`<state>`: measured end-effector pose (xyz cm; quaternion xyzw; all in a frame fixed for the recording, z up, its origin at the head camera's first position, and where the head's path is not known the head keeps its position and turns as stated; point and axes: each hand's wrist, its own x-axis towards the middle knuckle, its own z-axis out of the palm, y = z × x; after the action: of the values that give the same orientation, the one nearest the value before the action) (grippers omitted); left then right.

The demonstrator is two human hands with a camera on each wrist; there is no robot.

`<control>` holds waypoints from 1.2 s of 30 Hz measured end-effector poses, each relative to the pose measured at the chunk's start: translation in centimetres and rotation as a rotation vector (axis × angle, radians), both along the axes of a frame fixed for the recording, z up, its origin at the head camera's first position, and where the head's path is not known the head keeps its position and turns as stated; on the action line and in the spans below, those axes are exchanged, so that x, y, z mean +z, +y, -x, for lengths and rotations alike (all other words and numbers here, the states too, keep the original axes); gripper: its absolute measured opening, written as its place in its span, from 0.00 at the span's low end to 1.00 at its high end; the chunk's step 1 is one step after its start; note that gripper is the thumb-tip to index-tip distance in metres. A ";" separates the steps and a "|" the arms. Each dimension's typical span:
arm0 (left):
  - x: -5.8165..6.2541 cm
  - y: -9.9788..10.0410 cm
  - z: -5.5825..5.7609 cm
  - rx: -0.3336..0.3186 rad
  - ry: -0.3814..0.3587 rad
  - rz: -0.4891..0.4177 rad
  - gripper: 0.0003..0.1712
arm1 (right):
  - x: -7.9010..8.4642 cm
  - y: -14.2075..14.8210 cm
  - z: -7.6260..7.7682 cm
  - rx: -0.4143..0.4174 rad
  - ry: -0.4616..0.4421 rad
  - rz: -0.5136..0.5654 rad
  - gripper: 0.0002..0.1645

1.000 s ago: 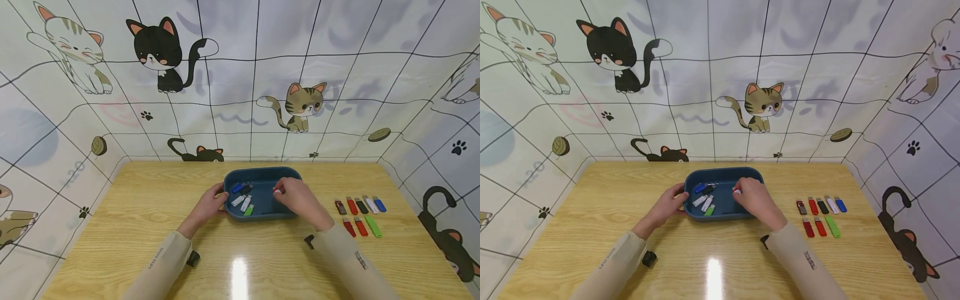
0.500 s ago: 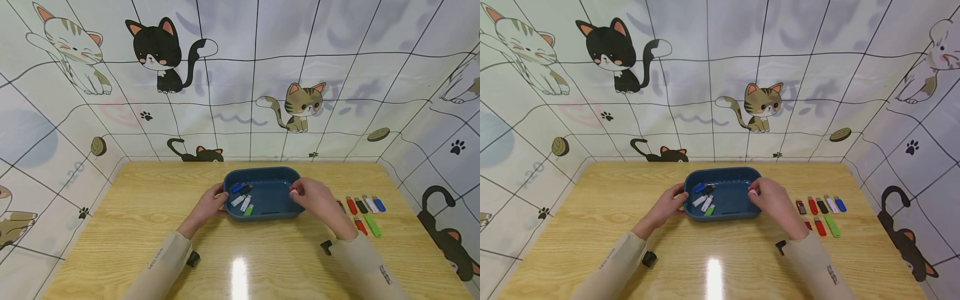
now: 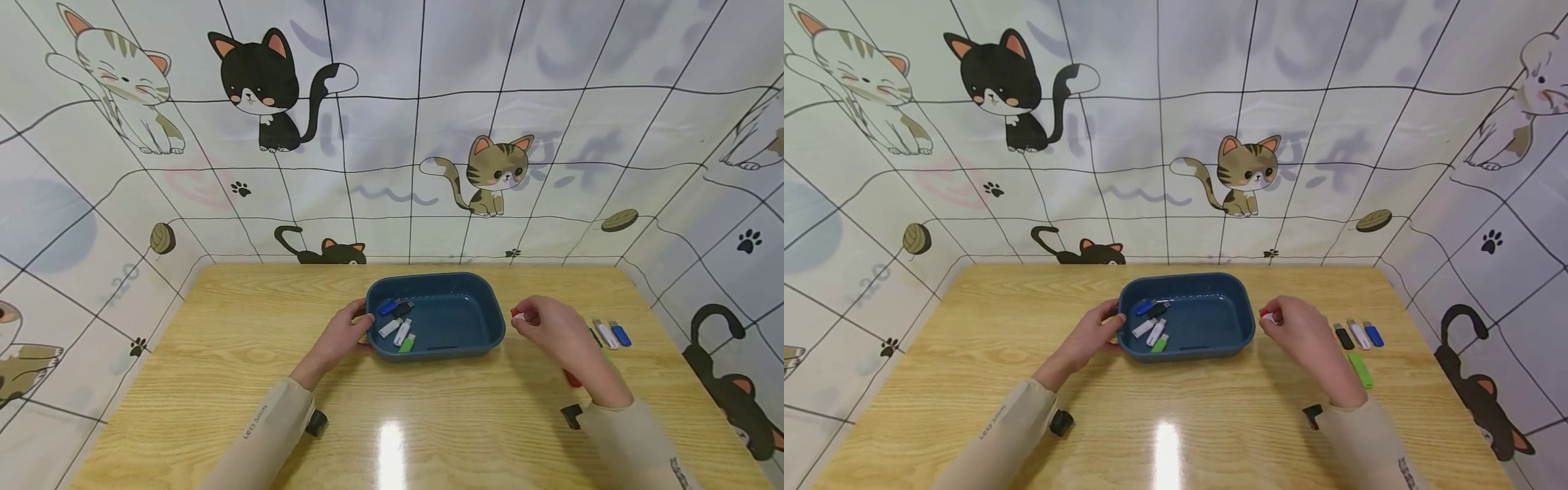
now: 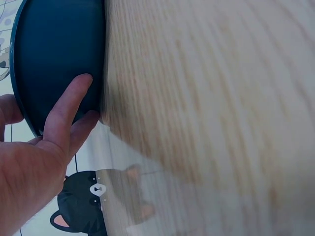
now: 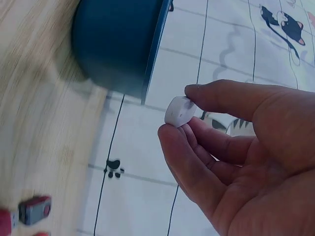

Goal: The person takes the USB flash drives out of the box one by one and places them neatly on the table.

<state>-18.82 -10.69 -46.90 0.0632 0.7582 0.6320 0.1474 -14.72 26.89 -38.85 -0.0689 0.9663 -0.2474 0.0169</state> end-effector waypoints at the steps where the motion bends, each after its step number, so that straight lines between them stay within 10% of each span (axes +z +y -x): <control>1: 0.0 0.0 0.0 0.002 0.001 0.003 0.29 | 0.0 0.4 -0.1 -0.008 0.001 -0.001 0.16; 36: 0.0 0.0 0.0 0.014 -0.004 -0.018 0.29 | -2.6 12.8 -2.6 -0.256 -0.139 -0.094 0.28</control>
<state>-18.81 -10.68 -46.94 0.0581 0.7527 0.6398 0.1439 -12.14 39.66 -41.50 0.0733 0.9742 -0.2060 0.0554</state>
